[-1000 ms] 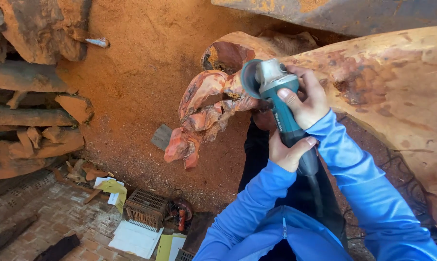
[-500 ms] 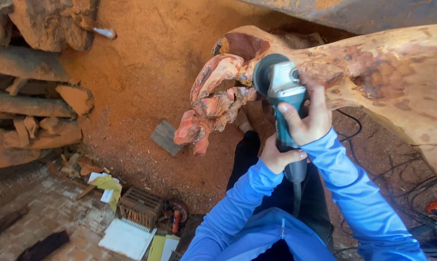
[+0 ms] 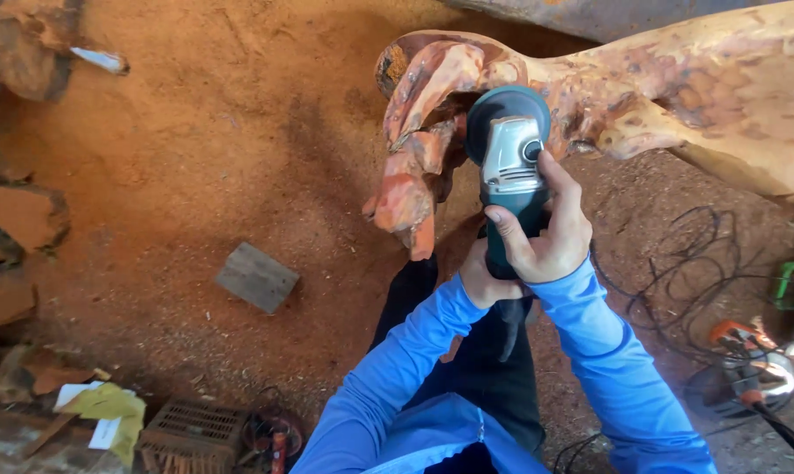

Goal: Using a handheld angle grinder with a sanding attachment to smooth and shape a large wooden sculpture.

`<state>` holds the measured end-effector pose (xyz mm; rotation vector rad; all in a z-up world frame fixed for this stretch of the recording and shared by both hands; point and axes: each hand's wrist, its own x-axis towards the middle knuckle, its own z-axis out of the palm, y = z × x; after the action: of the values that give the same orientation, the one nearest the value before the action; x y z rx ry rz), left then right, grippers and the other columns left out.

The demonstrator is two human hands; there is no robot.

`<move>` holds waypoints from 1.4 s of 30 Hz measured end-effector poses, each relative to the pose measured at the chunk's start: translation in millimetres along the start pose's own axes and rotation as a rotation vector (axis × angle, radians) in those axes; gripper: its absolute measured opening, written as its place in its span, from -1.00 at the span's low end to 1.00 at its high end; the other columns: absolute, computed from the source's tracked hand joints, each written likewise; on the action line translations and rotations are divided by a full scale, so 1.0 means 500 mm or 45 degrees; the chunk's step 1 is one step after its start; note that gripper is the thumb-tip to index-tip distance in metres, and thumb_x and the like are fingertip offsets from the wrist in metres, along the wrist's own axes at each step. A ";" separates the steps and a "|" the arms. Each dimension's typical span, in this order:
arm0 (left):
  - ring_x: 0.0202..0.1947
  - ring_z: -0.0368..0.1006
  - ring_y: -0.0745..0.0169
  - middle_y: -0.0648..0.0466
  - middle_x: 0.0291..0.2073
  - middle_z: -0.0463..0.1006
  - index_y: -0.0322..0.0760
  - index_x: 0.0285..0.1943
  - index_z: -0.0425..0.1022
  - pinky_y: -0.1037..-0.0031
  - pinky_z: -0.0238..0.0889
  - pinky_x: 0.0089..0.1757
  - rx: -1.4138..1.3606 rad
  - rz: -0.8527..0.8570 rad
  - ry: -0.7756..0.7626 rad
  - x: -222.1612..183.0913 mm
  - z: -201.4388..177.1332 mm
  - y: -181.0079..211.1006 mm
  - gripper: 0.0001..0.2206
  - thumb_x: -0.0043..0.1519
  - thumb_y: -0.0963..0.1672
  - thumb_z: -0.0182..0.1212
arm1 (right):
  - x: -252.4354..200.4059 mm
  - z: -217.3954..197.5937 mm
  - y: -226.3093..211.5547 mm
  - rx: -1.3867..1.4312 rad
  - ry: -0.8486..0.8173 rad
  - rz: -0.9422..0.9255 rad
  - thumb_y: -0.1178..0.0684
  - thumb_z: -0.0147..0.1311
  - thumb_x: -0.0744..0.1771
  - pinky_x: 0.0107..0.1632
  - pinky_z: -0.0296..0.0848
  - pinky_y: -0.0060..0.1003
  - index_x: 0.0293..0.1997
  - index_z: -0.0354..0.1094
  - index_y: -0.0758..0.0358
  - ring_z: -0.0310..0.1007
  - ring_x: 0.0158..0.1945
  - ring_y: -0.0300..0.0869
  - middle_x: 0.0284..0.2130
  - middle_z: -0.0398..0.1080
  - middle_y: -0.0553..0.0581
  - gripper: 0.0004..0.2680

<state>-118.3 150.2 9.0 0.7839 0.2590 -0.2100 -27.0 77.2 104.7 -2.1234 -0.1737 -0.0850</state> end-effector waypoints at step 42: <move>-0.12 0.59 0.13 0.02 -0.22 0.65 -0.21 -0.04 0.57 0.29 0.43 -0.02 0.130 -0.099 -0.048 -0.036 -0.052 -0.004 -0.53 -0.16 -0.28 0.55 | 0.002 0.031 0.019 0.186 0.092 -0.104 0.04 0.37 0.29 0.25 0.30 0.03 0.42 0.11 0.54 0.38 0.17 0.17 0.08 0.33 0.51 -0.40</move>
<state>-139.9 168.9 -4.7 0.8713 0.2446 -0.3127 -24.9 85.6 88.8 -1.9647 -0.2173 -0.1910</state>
